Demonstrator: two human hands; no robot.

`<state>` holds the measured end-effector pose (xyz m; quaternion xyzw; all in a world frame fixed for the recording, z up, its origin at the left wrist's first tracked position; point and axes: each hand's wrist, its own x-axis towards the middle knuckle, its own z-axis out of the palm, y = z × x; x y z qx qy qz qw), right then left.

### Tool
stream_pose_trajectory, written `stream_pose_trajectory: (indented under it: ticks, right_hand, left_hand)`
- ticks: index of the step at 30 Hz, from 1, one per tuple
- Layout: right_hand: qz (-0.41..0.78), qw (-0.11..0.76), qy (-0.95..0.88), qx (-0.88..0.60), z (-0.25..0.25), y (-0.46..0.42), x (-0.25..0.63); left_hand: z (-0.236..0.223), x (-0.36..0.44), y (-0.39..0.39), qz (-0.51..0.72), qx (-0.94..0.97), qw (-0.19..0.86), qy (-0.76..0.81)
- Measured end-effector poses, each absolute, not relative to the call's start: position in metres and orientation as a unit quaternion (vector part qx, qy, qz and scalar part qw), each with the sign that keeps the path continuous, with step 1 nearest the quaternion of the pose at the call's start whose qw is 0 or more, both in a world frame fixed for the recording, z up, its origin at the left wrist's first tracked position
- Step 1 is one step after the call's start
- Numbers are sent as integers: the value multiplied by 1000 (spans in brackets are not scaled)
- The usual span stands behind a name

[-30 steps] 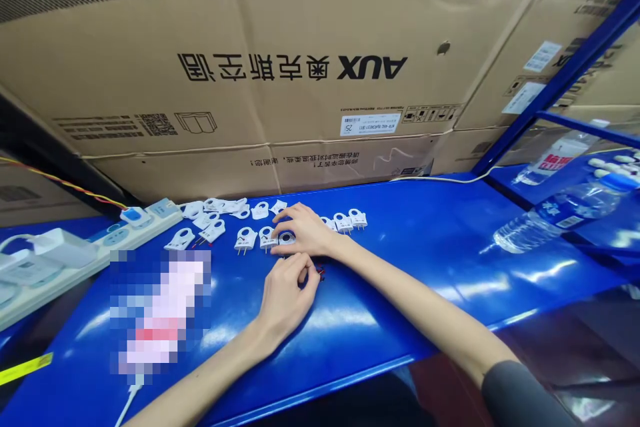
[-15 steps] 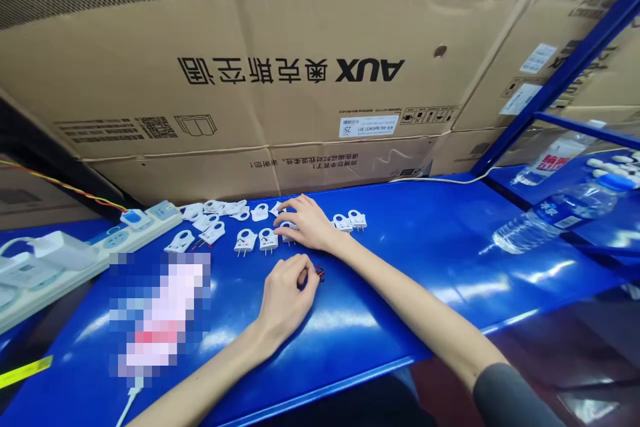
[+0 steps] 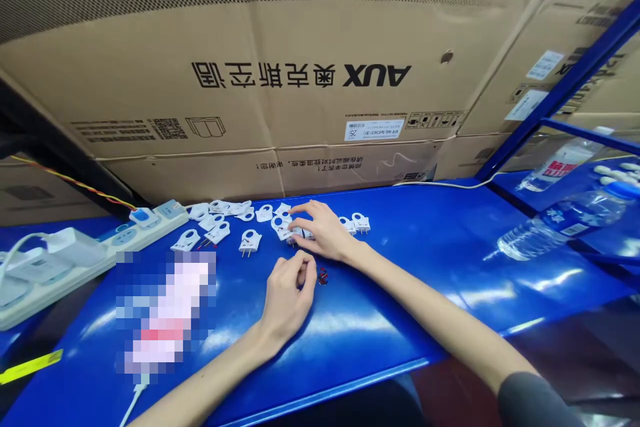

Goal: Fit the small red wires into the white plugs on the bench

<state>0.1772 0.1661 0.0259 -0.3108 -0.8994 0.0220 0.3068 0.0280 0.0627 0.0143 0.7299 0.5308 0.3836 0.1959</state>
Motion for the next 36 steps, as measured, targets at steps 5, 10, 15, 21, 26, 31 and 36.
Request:
stream_pose_trajectory:
  ticks: [5,10,15,21,26,31,36]
  right_hand:
    - [-33,318,-893,-317,18,140,224]
    - [-40,311,-898,-307,17,124,246]
    - [-34,309,-901,-304,22,121,241]
    - [-39,309,-906,-286,22,115,235]
    - [-53,300,-914,-268,21,114,234]
    - [-48,292,-911,-286,20,115,232]
    - [-40,302,-902,-307,21,117,233]
  left_hand:
    - [9,28,66,386,703,223,554]
    - [8,28,70,374,701,235,560]
    - [8,29,70,359,719,214,556]
    - [6,29,73,352,728,211,550]
    - [4,30,75,352,723,209,557]
    - [5,29,74,351,722,213,557]
    - [8,30,72,348,724,215,555]
